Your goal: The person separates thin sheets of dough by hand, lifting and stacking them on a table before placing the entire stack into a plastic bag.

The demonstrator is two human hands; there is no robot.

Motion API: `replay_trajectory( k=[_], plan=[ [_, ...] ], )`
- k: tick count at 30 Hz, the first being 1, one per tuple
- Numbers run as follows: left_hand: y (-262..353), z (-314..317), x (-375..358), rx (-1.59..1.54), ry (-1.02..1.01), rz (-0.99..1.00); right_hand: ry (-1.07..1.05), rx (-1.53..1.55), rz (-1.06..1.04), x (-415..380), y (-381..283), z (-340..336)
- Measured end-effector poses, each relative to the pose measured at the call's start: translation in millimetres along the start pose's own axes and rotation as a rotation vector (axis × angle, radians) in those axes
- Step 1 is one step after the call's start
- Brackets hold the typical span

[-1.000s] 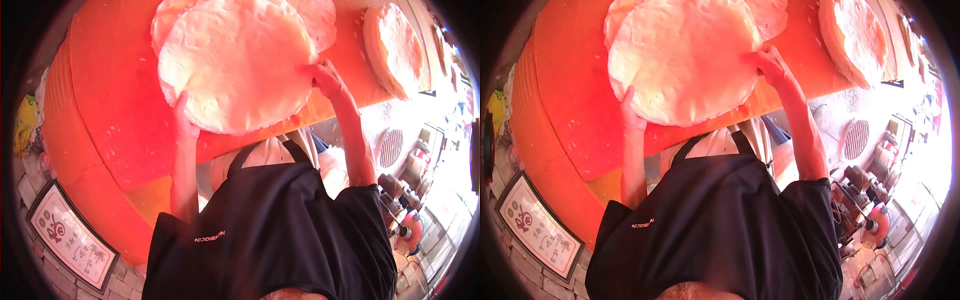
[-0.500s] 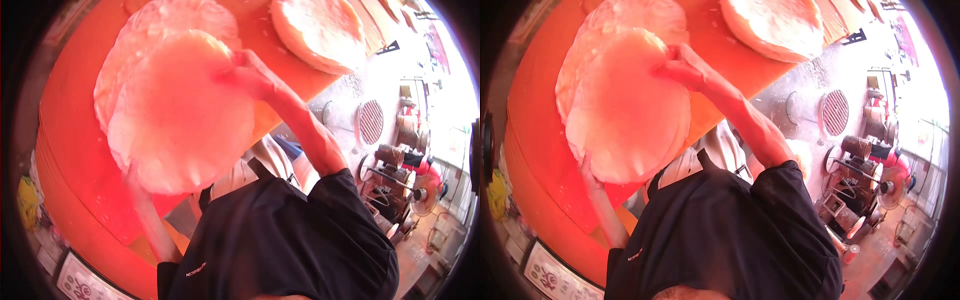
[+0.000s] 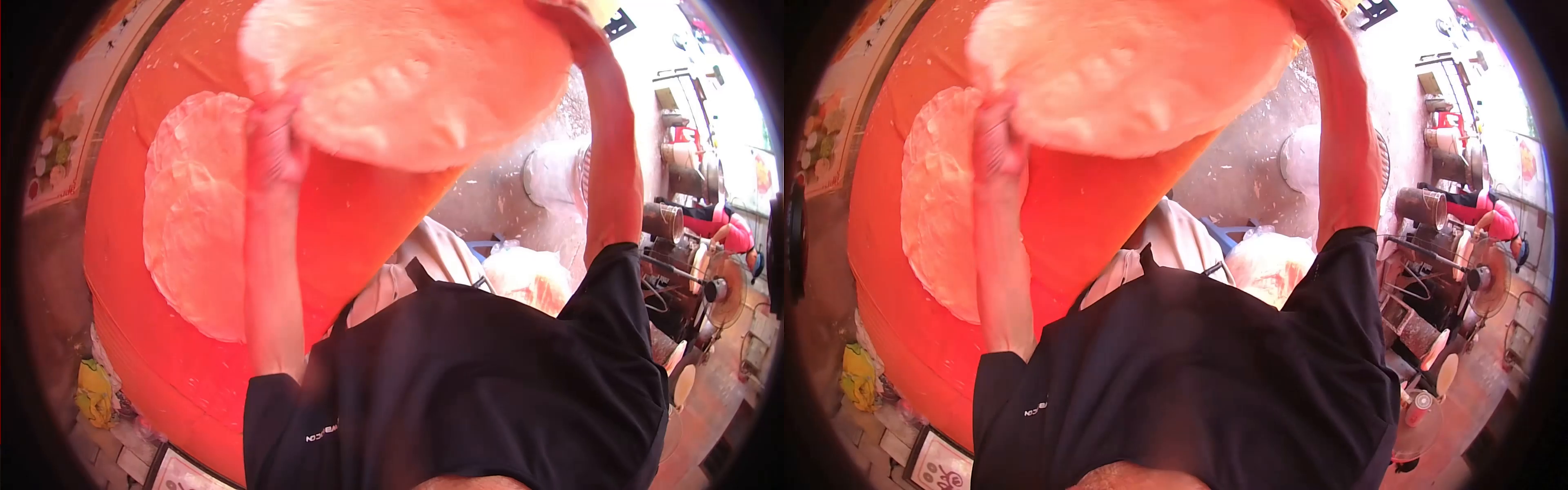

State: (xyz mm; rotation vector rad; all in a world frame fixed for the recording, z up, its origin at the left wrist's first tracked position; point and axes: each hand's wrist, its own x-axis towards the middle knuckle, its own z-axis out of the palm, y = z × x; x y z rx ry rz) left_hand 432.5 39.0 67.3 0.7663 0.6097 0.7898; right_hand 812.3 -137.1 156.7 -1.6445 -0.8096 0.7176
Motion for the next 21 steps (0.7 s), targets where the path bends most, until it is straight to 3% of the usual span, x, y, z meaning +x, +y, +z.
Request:
replay_trajectory(
  k=[2, 3, 4, 6, 9, 12, 13, 16, 17, 21],
  plan=[
    [-42.8, 28.0, 12.1, -0.055, 0.059, -0.083, 0.254, -0.309, 0.137, 27.8, 93.0, -37.3],
    [-61.2, 24.9, 16.6, 0.018, 0.057, -0.105, 0.152, -0.369, 0.258, 35.6, 129.1, -51.0],
    [-79.3, 16.6, 20.8, 0.092, 0.054, -0.129, -0.115, -0.228, 0.213, 42.0, 183.5, -80.6],
    [-86.3, 13.7, 25.5, 0.163, 0.06, -0.146, 0.063, 0.109, 0.207, 26.2, 171.5, -43.1],
    [-82.6, 15.9, 18.8, 0.172, 0.095, -0.13, 0.043, -0.024, 0.294, 24.4, 184.1, -48.0],
    [-76.3, 21.0, 14.3, 0.181, 0.14, -0.197, 0.158, -0.41, 0.357, -0.3, 108.1, -22.6],
    [-74.9, 24.7, 11.8, 0.182, 0.148, -0.16, 0.387, -0.425, 0.176, -2.6, 140.7, -21.5],
    [-57.3, 24.7, 4.0, 0.481, 0.302, 0.001, 0.62, -0.596, 0.254, -9.8, 133.8, -27.4],
    [-49.7, 12.1, 9.8, 0.553, 0.35, 0.03, 0.601, -0.114, 0.141, -4.2, 180.1, -35.1],
    [-47.1, 20.5, 31.3, 0.191, 0.303, -0.11, 0.348, 0.038, 0.179, -22.5, 191.5, 7.8]
  ],
)
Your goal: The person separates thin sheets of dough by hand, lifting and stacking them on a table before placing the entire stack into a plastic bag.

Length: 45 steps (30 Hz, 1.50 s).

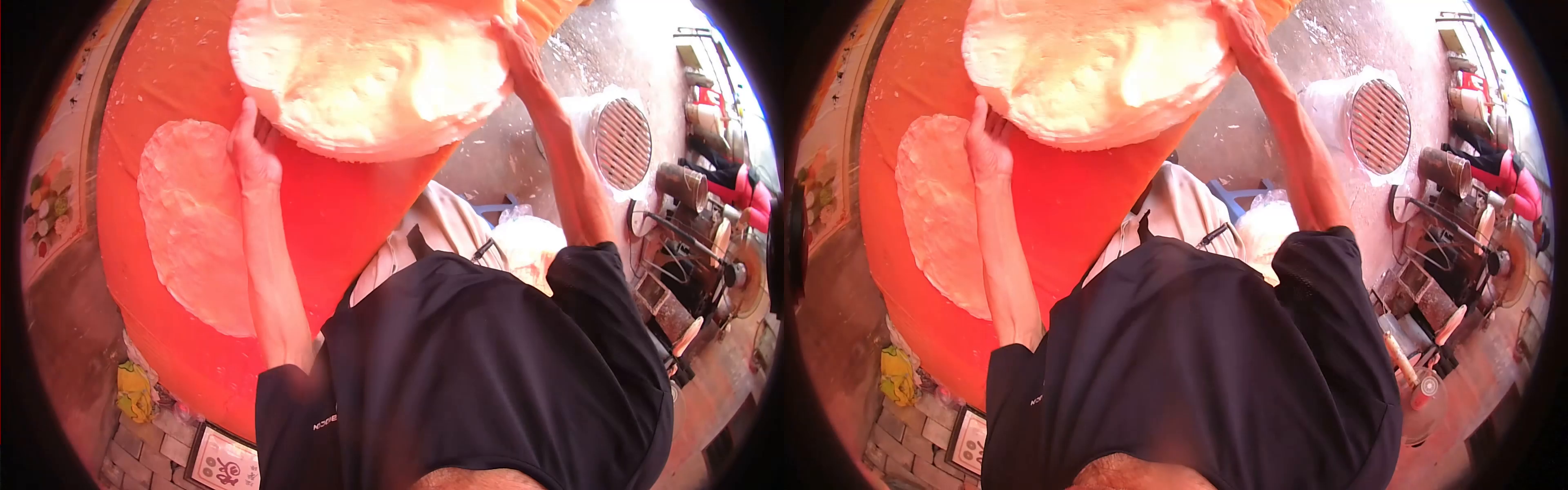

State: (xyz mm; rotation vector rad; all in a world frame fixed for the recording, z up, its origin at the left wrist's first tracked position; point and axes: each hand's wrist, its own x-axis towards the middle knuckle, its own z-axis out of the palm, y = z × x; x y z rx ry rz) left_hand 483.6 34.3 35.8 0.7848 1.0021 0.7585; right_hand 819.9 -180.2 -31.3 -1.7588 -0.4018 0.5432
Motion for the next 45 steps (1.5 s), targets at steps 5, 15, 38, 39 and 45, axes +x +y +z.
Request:
replay_trajectory(
  k=[5, 15, 38, 39, 45],
  plan=[
    [-28.0, 3.2, 10.0, 0.22, -0.044, 0.183, 0.059, 0.029, 0.034, -5.9, -0.8, 13.1],
    [-22.1, 1.1, 16.8, 0.147, 0.112, 0.062, 0.263, 0.047, -0.129, -30.2, 13.1, 15.1],
    [-75.8, 67.5, -1.7, -0.26, -0.179, 0.059, 0.486, 0.062, -0.113, -8.4, 16.2, 33.6],
    [-76.2, 64.0, -1.7, -0.265, -0.171, 0.061, 0.491, 0.071, -0.108, -8.4, 17.9, 33.7],
    [-31.4, 18.0, 7.6, -0.045, 0.141, 0.12, 0.234, 0.361, -0.01, -11.7, 40.3, 12.4]
  ],
)
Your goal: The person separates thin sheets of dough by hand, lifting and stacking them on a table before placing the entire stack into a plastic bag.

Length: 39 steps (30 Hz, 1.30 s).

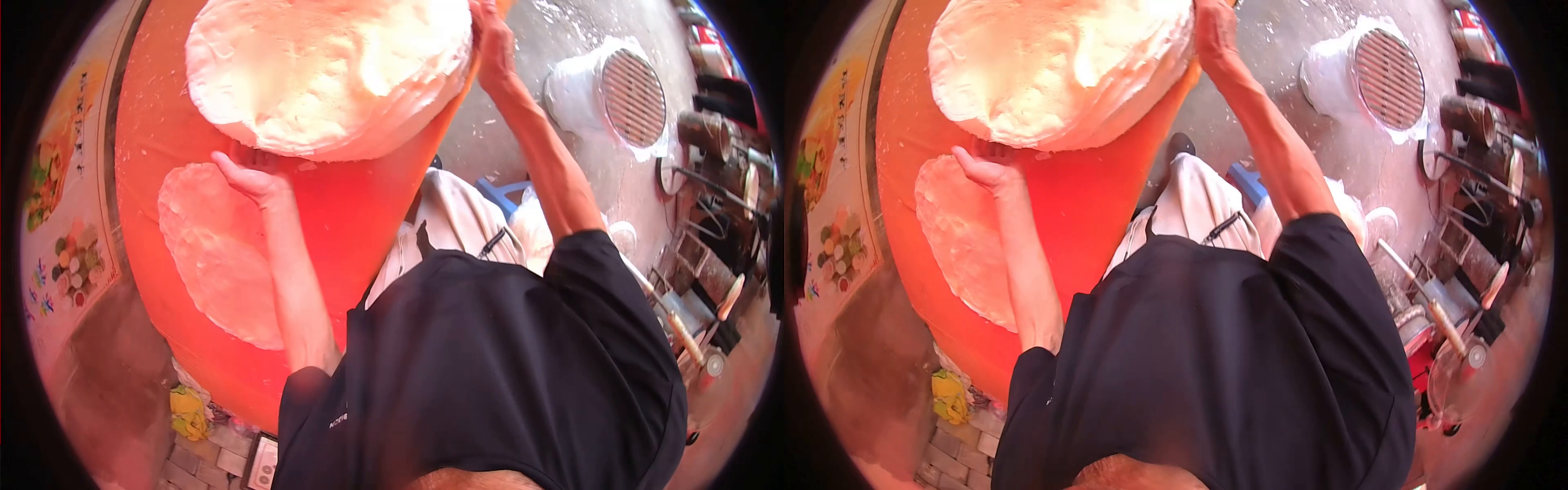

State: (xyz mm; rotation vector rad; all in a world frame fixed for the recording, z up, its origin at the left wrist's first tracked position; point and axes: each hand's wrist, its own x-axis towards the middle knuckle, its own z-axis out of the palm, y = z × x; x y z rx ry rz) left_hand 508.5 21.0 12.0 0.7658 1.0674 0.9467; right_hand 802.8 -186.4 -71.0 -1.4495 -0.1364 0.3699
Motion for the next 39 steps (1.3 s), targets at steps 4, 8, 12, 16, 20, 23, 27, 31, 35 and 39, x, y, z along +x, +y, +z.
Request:
replay_trajectory(
  k=[4, 8, 12, 16, 20, 23, 27, 31, 35, 39],
  plan=[
    [29.1, 13.6, 24.6, 0.248, -0.05, 0.07, -0.047, -0.461, -0.033, -39.4, -96.7, 35.4],
    [7.9, 16.1, 55.9, 0.281, -0.067, 0.159, -0.21, -0.702, -0.185, -44.3, -43.5, 21.5],
    [-7.9, 0.4, 69.3, 0.394, -0.159, 0.287, -0.209, -0.627, -0.134, -52.7, -56.3, 16.7],
    [9.9, -9.3, 71.3, 0.828, -0.013, 0.376, -0.086, -0.926, -0.786, -58.5, -102.1, 33.4],
    [59.0, 54.2, 14.7, 1.193, -0.145, 1.158, -0.482, -1.131, -0.837, -100.7, -135.6, 77.8],
    [54.0, 74.3, 10.1, 1.519, -0.39, 1.363, -0.535, -1.181, -0.815, -123.5, -70.9, 67.6],
    [15.3, 51.0, 39.8, 1.513, -0.466, 1.333, -0.582, -1.203, -0.726, -136.2, -83.2, 55.2],
    [13.8, 50.0, 39.3, 1.515, -0.448, 1.263, -0.679, -1.098, -0.642, -99.9, -129.3, 64.5],
    [14.4, 49.9, 39.8, 1.476, -0.432, 1.257, -0.333, -1.205, -1.076, -4.3, -175.3, 121.2],
    [9.3, 46.0, 44.3, 1.446, -0.451, 1.247, -0.134, -1.321, -0.981, 82.5, -74.5, 112.1]
  ],
)
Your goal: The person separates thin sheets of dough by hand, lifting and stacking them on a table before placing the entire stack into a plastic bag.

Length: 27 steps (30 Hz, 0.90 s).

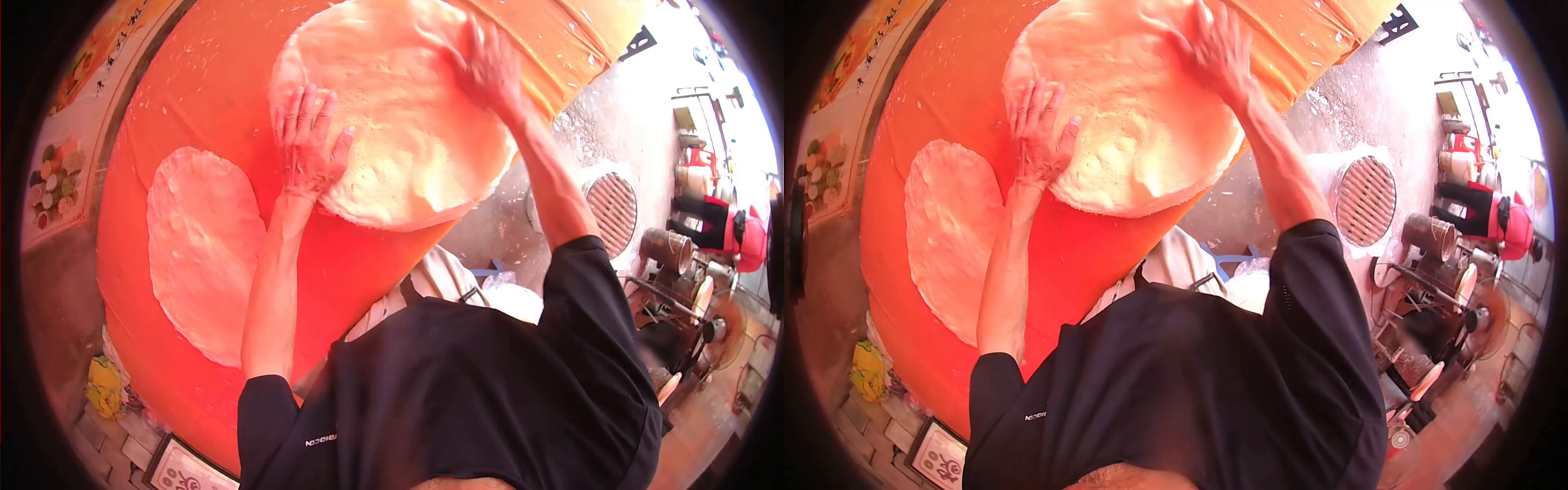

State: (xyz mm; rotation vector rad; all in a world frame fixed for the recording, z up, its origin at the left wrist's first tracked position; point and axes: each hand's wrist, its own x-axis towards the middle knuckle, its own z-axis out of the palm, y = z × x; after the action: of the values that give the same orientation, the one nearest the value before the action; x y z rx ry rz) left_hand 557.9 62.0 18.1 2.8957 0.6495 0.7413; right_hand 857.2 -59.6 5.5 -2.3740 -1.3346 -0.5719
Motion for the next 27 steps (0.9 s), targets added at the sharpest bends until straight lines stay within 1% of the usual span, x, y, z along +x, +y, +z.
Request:
replay_trajectory(
  k=[1, 3, 4, 6, 9, 10, 11, 13, 14, 16, 17, 19, 20, 21, 22, 23, 24, 25, 27],
  plan=[
    [-2.3, 0.4, 0.8, -0.011, 0.004, 0.007, -0.375, 0.3, 0.285, -10.3, 4.3, 4.8],
    [-7.4, 1.1, 9.3, -0.011, 0.049, -0.026, -0.354, 0.176, 0.27, -4.9, -4.3, -9.9],
    [0.4, -0.2, -0.9, -0.034, 0.028, -0.036, -0.415, 0.181, 0.272, -16.0, 3.3, -10.2],
    [1.4, -1.7, 1.4, -0.038, 0.011, -0.047, -0.473, 0.194, 0.222, 7.5, 19.0, 2.6],
    [0.4, 0.4, -2.6, -0.027, 0.014, -0.068, -0.226, -0.018, 0.045, 58.4, -11.0, -25.4],
    [1.0, 0.0, -3.1, -0.024, 0.01, -0.074, -0.178, 0.028, -0.056, 82.0, -21.9, -27.8],
    [0.7, -0.2, -3.6, -0.018, 0.006, -0.081, -0.218, 0.113, -0.112, 104.0, -44.2, -38.9],
    [-0.9, -1.0, -5.7, -0.012, 0.004, -0.073, -0.447, 0.223, -0.04, 138.3, -94.2, -61.7],
    [0.2, -3.1, -4.5, 0.006, -0.012, -0.086, 0.01, 0.186, -0.284, 136.2, -77.5, 9.4],
    [-0.6, -3.9, -8.7, 0.008, -0.035, -0.103, -0.49, 0.237, -0.13, 123.6, -56.0, 33.6],
    [-2.6, -1.7, -9.3, -0.009, -0.033, -0.106, -0.739, 0.238, -0.063, 123.1, -58.7, 48.5],
    [-7.3, -1.1, -9.8, -0.065, 0.018, -0.107, -0.612, 0.133, -0.092, 108.1, -73.3, 36.5],
    [-4.1, -0.1, -15.6, -0.101, 0.032, -0.107, -0.657, 0.051, 0.016, 108.8, -66.9, 54.2],
    [3.0, 3.7, -19.2, -0.106, 0.023, -0.126, -0.628, 0.137, -0.069, 104.4, -65.6, 45.2],
    [0.0, 6.6, -17.7, -0.098, 0.026, -0.131, -0.654, 0.162, -0.087, 109.9, -54.6, 61.8],
    [-5.9, 7.7, -15.3, -0.086, 0.032, -0.133, -0.641, 0.158, -0.075, 105.0, -69.2, 42.8],
    [-9.8, 8.8, -16.4, -0.118, 0.035, -0.127, -0.548, 0.191, -0.015, 94.6, -73.0, 44.6],
    [-12.9, 10.5, -18.0, -0.149, 0.04, -0.122, -0.528, 0.211, 0.003, 89.4, -72.1, 48.1],
    [-11.6, 16.1, -23.9, -0.184, 0.041, -0.132, -0.568, 0.237, 0.005, 85.4, -69.6, 51.1]
  ],
)
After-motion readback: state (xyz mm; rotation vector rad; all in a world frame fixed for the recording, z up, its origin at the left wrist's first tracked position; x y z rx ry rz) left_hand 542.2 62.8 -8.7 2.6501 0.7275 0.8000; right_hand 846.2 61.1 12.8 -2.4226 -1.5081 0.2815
